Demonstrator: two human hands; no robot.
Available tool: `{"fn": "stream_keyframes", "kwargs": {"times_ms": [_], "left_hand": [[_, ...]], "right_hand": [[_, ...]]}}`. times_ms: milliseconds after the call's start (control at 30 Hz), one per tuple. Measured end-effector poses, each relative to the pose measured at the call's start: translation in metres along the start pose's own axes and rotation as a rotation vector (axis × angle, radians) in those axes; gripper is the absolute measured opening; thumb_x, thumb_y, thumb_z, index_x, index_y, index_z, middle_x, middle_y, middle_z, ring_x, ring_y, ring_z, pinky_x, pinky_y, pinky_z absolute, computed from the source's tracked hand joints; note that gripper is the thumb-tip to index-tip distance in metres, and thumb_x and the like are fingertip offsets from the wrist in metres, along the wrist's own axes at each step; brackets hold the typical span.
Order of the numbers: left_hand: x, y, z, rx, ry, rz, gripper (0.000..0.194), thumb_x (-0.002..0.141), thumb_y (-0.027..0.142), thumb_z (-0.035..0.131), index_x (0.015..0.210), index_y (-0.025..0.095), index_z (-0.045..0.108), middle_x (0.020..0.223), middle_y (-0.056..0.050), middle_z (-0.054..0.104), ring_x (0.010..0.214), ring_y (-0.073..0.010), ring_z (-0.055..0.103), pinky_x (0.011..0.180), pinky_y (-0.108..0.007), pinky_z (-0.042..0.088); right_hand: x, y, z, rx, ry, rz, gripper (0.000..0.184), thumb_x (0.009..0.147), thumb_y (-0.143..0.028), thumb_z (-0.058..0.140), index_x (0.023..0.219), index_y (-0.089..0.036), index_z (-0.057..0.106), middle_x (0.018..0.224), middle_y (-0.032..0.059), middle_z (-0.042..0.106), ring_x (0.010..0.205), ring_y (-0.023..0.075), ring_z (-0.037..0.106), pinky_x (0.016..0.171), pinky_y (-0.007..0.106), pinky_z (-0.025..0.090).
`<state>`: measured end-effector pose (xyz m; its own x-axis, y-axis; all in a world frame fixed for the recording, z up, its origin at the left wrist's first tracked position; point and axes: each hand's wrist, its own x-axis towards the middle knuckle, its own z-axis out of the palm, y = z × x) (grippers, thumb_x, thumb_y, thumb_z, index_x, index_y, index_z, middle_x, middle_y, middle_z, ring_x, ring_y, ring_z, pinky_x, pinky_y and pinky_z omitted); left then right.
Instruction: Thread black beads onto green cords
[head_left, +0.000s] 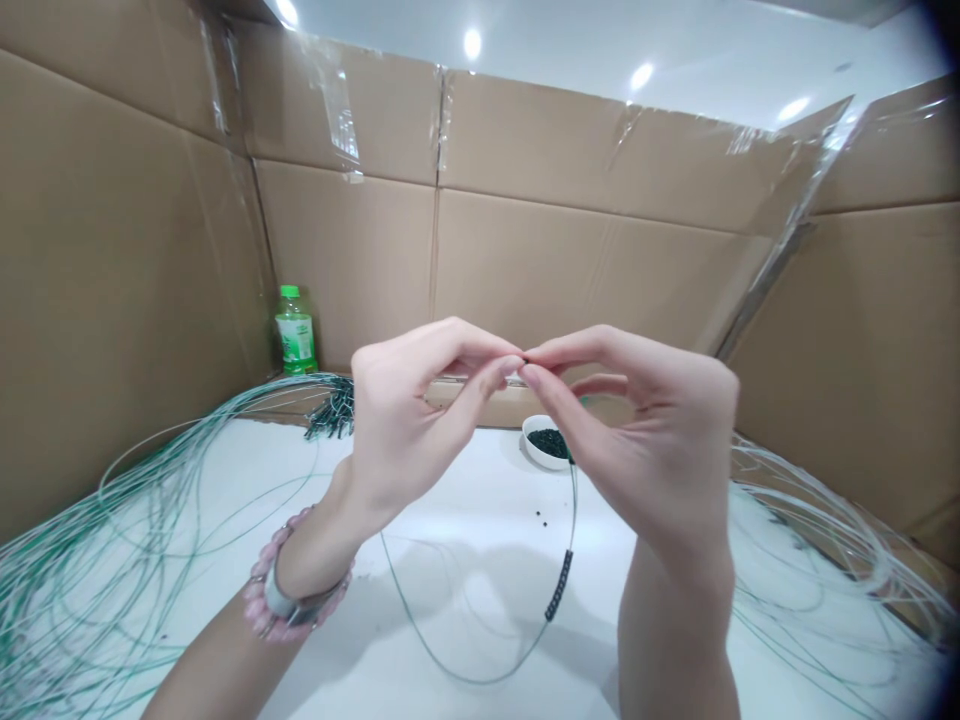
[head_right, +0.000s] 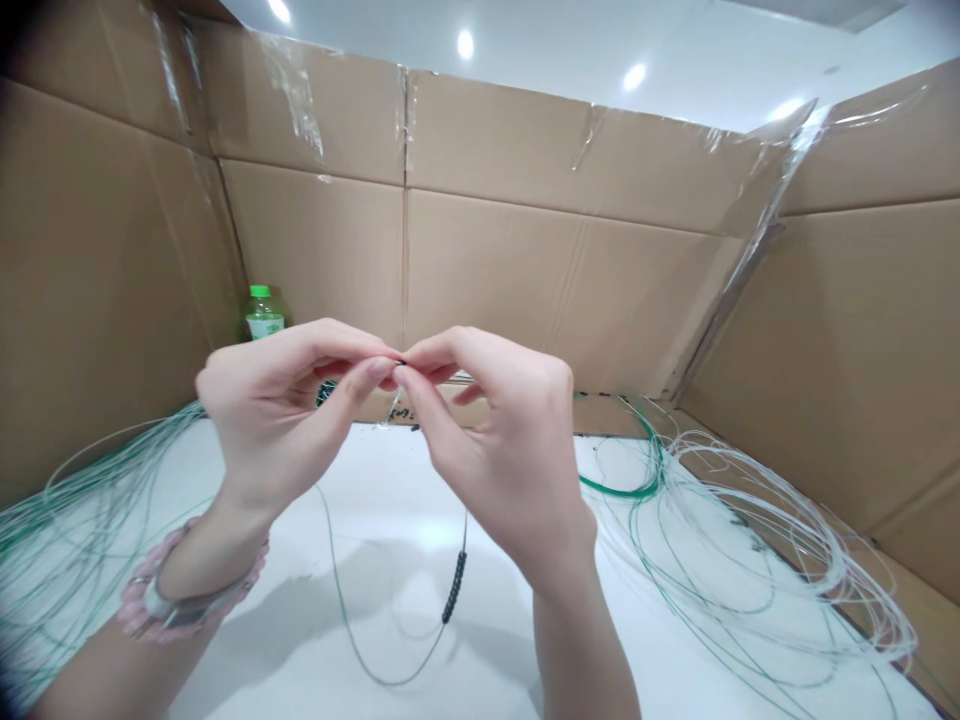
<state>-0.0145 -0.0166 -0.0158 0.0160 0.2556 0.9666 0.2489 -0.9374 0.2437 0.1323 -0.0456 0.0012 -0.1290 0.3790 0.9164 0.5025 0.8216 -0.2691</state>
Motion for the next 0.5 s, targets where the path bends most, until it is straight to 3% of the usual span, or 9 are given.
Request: {"fn": "stream_keyframes", "kwargs": {"times_ms": [67,200,267,367,500], "left_hand": [[0.000,-0.003,0.000,0.062,-0.008,0.019,0.005,0.080,0.019,0.064,0.078,0.022,0.067,0.072,0.001,0.069,0.063,-0.0114,0.062,0.060,-0.024,0.052],[0.001,-0.011,0.002,0.094,-0.011,0.028,0.005,0.081,0.019,0.062,0.077,0.020,0.065,0.072,0.000,0.068,0.064,-0.0112,0.061,0.062,-0.023,0.050],[0.000,-0.014,0.004,0.090,-0.043,0.028,0.004,0.081,0.018,0.062,0.077,0.019,0.064,0.072,0.000,0.067,0.064,-0.0105,0.061,0.062,-0.023,0.050],[-0.002,-0.013,0.008,0.049,-0.102,-0.001,0.002,0.080,0.018,0.064,0.078,0.018,0.064,0.072,0.000,0.067,0.065,-0.0100,0.061,0.062,-0.021,0.050],[-0.004,-0.019,0.015,-0.137,-0.088,-0.115,0.007,0.077,0.025,0.068,0.078,0.018,0.066,0.071,0.000,0.068,0.062,-0.0092,0.061,0.058,-0.020,0.049]], "right_hand": [[0.000,0.003,-0.003,-0.057,-0.034,0.050,0.007,0.076,-0.014,0.064,0.077,-0.021,0.065,0.072,-0.0032,0.067,0.063,0.0104,0.062,0.052,0.020,0.053],[0.000,0.012,-0.022,-0.176,-0.410,0.184,0.004,0.071,-0.018,0.066,0.069,-0.021,0.065,0.067,-0.0025,0.066,0.063,0.0135,0.062,0.054,0.024,0.053],[0.001,0.015,-0.027,-0.167,-0.495,0.213,0.004,0.071,-0.022,0.068,0.076,-0.022,0.067,0.073,-0.0013,0.069,0.069,0.0152,0.065,0.059,0.026,0.056],[0.004,0.015,-0.023,-0.024,-0.317,0.211,0.007,0.076,-0.023,0.066,0.082,-0.021,0.069,0.079,-0.0002,0.071,0.072,0.0143,0.067,0.060,0.023,0.058],[0.007,0.013,-0.010,0.052,-0.170,0.146,0.014,0.078,-0.012,0.063,0.067,-0.021,0.066,0.066,-0.0035,0.068,0.061,0.0100,0.065,0.056,0.017,0.056]]}}
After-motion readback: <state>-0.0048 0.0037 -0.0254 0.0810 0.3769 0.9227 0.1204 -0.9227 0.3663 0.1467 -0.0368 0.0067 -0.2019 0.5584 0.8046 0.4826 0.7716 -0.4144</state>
